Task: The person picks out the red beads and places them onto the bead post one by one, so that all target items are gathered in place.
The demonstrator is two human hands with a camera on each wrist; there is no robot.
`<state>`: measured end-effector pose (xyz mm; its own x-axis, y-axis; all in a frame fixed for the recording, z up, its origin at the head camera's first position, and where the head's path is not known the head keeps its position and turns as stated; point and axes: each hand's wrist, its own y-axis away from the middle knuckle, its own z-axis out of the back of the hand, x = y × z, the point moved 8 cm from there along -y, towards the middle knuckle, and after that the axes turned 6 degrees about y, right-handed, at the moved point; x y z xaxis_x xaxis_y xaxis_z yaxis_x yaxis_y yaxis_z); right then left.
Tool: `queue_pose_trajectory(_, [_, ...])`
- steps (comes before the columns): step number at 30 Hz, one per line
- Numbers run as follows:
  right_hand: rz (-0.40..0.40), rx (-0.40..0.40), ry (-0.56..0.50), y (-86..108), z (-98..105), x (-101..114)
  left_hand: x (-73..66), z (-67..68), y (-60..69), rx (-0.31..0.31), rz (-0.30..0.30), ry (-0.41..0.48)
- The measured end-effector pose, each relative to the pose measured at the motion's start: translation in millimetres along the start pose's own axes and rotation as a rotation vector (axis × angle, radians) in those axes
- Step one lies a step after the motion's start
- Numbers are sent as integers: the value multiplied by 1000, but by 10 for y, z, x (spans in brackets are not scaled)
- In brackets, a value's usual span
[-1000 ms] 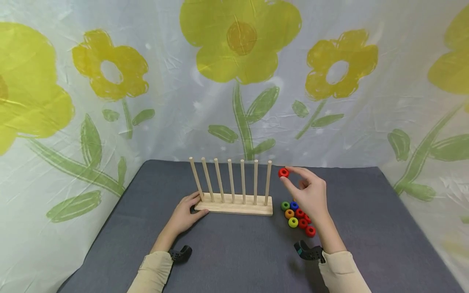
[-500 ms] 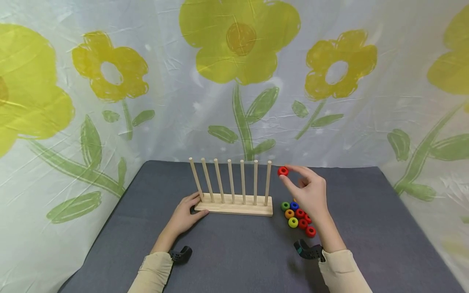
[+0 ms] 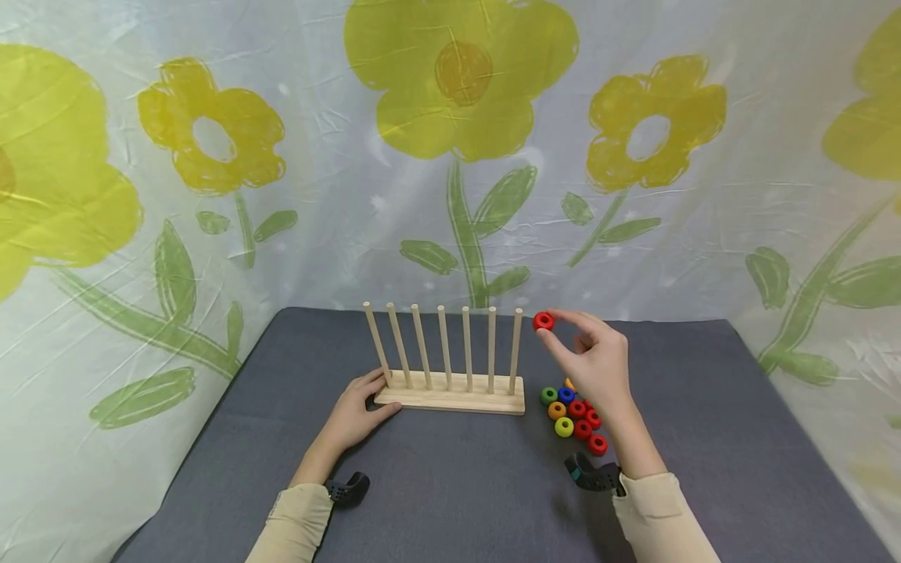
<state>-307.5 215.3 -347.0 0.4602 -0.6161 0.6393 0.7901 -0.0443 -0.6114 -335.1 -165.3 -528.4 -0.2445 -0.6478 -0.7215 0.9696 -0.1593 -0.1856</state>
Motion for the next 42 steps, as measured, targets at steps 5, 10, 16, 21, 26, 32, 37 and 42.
queue_pose_trajectory(5, [3, 4, 2, -22, -3, 11, -9, 3, 0, 0, -1, 2])
queue_pose_trajectory(10, [0, -1, -10, -44, 4, 11, -11, 4, -2, 1, 2, 4])
queue_pose_trajectory(16, [-10, -4, -1, -74, 15, 46, -8, 5, 0, -1, 1, 2])
queue_pose_trajectory(21, [-13, -2, -1, -74, 42, 207, -11, 8, -2, -2, 6, 6])
queue_pose_trajectory(26, [-15, 2, -23, -75, 81, 373, -7, 2, -3, 0, 3, 3])
queue_pose_trajectory(32, [-19, -1, -34, -88, 84, 386, -4, 0, -5, 1, 4, 5])
queue_pose_trajectory(37, [-16, -3, -34, -96, 80, 387, -7, 2, -5, 0, 5, 6])
queue_pose_trajectory(42, [-12, -6, -39, -112, 76, 402, -13, 5, 0, 1, 6, 6])
